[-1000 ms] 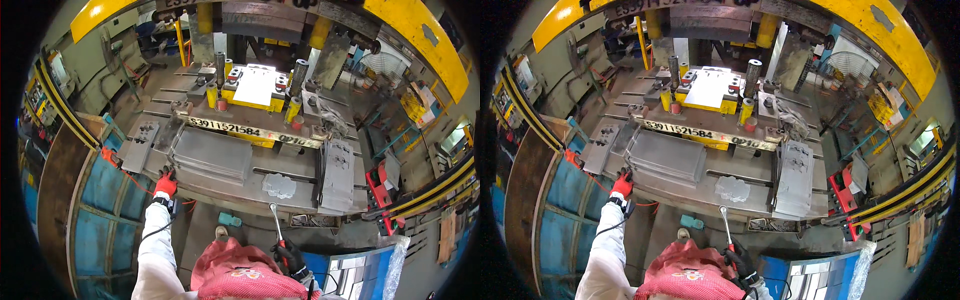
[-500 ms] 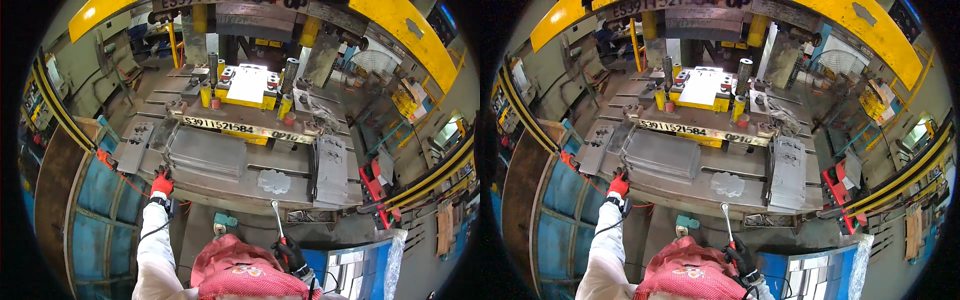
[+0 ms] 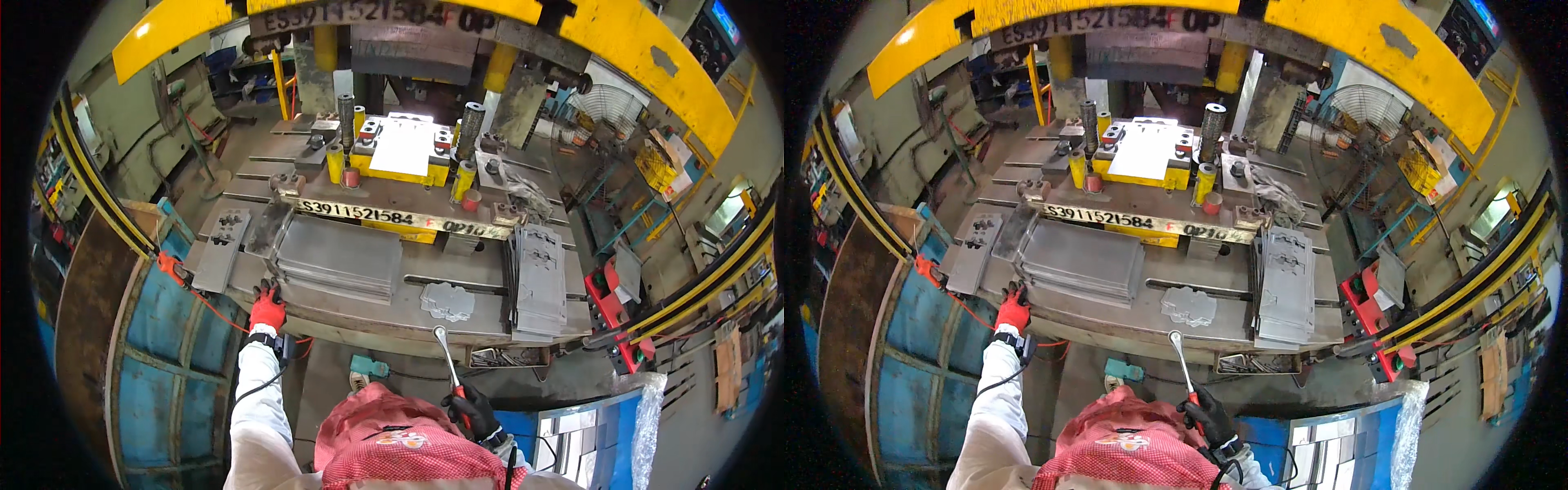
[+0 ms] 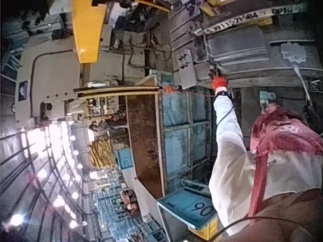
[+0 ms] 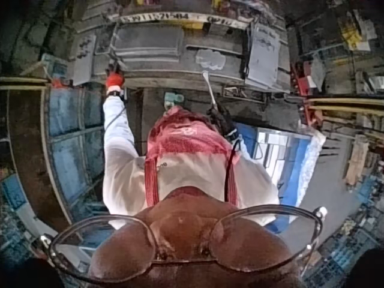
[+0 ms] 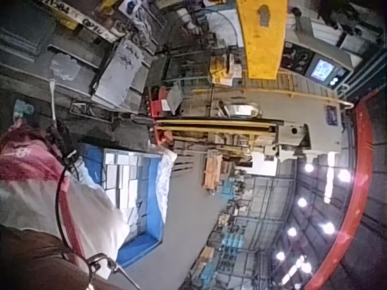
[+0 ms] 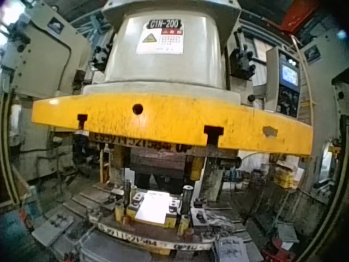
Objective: Manually position metal sheets into a stamping press and inspect the results.
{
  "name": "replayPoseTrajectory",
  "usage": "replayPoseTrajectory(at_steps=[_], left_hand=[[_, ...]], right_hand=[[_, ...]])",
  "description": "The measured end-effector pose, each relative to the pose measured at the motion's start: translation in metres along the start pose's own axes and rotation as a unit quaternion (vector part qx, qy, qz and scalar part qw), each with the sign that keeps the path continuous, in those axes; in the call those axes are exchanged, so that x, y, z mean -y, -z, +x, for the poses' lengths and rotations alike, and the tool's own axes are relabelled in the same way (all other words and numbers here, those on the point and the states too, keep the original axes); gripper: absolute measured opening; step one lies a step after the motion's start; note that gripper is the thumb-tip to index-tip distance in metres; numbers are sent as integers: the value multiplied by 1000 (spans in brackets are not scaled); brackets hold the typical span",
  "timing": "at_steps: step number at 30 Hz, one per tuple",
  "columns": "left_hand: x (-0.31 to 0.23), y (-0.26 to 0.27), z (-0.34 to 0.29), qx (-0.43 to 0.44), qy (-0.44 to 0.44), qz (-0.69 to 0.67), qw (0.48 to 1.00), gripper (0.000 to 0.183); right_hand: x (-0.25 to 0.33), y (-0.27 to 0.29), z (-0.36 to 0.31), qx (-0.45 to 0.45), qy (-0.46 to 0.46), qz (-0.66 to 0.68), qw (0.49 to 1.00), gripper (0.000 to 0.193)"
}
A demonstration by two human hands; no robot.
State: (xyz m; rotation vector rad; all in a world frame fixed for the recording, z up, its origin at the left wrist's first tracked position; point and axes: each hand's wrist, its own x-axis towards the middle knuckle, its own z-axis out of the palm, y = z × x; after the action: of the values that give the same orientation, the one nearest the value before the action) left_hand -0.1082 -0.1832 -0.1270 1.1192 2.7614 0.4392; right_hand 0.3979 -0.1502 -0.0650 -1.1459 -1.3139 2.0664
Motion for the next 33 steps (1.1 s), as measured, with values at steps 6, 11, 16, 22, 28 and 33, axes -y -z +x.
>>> replayPoseTrajectory(at_steps=[6,11,16,22,28,33], left_hand=[[3,-4,0,-21,-21,5,1000,56],[5,-5,4,5,-30,-17,999,56],[10,-7,7,7,-19,-11,1000,55],[-1,4,0,7,-22,-17,1000,56],[-10,11,-4,4,-19,-48,999,55],[-2,5,-4,4,-11,-30,999,55]], right_hand=[[-1,1,3,17,2,20,1000,45],[1,2,0,17,-2,39,999,52],[0,4,-2,35,17,60,997,54],[2,9,-5,40,11,19,999,54],[8,10,-4,56,22,-13,998,56],[35,-2,9,86,28,11,996,59]])
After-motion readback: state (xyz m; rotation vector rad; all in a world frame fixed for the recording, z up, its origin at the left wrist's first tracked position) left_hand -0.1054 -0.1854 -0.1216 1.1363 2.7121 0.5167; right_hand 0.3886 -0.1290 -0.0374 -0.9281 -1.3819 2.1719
